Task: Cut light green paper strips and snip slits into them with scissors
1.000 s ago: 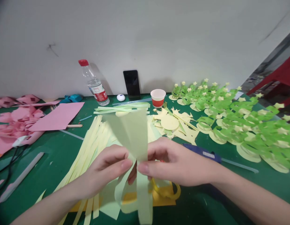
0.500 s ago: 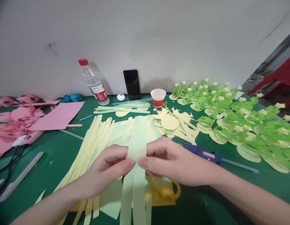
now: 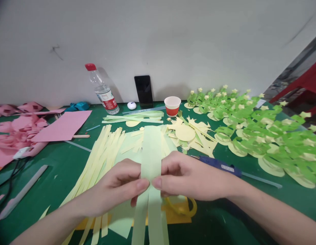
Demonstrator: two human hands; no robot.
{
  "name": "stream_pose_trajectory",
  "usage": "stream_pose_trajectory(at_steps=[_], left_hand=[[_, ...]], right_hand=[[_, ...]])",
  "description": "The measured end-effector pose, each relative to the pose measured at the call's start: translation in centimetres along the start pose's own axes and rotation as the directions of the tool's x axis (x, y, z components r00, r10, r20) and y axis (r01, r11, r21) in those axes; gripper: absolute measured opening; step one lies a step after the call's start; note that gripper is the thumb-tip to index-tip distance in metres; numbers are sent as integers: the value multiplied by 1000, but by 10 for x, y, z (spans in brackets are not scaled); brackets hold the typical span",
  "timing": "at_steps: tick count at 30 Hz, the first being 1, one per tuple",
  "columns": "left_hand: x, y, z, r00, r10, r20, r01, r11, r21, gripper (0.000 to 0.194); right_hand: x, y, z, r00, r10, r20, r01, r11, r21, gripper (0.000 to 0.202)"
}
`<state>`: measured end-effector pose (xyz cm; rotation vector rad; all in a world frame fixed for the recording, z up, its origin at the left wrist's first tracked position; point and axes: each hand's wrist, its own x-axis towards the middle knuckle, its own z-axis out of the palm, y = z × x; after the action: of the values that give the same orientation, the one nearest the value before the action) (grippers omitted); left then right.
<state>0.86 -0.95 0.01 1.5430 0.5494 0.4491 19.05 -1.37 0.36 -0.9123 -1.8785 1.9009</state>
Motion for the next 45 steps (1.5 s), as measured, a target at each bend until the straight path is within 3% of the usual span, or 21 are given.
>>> stream_pose_trajectory(at_steps=[7, 15, 23, 27, 34, 41, 45], left_hand=[[-1, -1, -1, 994, -68, 84, 73, 996, -52, 23], [-1, 2, 0, 999, -41, -10, 41, 999, 28, 31], [0, -1, -1, 998, 25, 54, -25, 1000, 7, 24], [0, 1, 0, 999, 45, 25, -45, 999, -8, 24], [0, 3, 3, 993, -50, -111, 51, 999, 4, 34], [0, -1, 3, 993, -112, 23, 114, 987, -115, 38], [-1, -3, 2, 985, -135, 104, 151, 975, -161, 33]], right_hand=[[1, 1, 0, 995, -76, 60, 73, 995, 63, 48], [-4, -3, 1, 997, -18, -71, 15, 999, -42, 46], [-3, -2, 0, 999, -44, 28, 45, 998, -40, 44], [-4, -2, -1, 998, -22, -51, 19, 998, -54, 47], [-2, -2, 0, 997, -1, -82, -3, 999, -53, 43], [2, 2, 1, 994, -97, 42, 93, 993, 77, 42], [2, 2, 2, 995, -85, 54, 78, 989, 125, 37]])
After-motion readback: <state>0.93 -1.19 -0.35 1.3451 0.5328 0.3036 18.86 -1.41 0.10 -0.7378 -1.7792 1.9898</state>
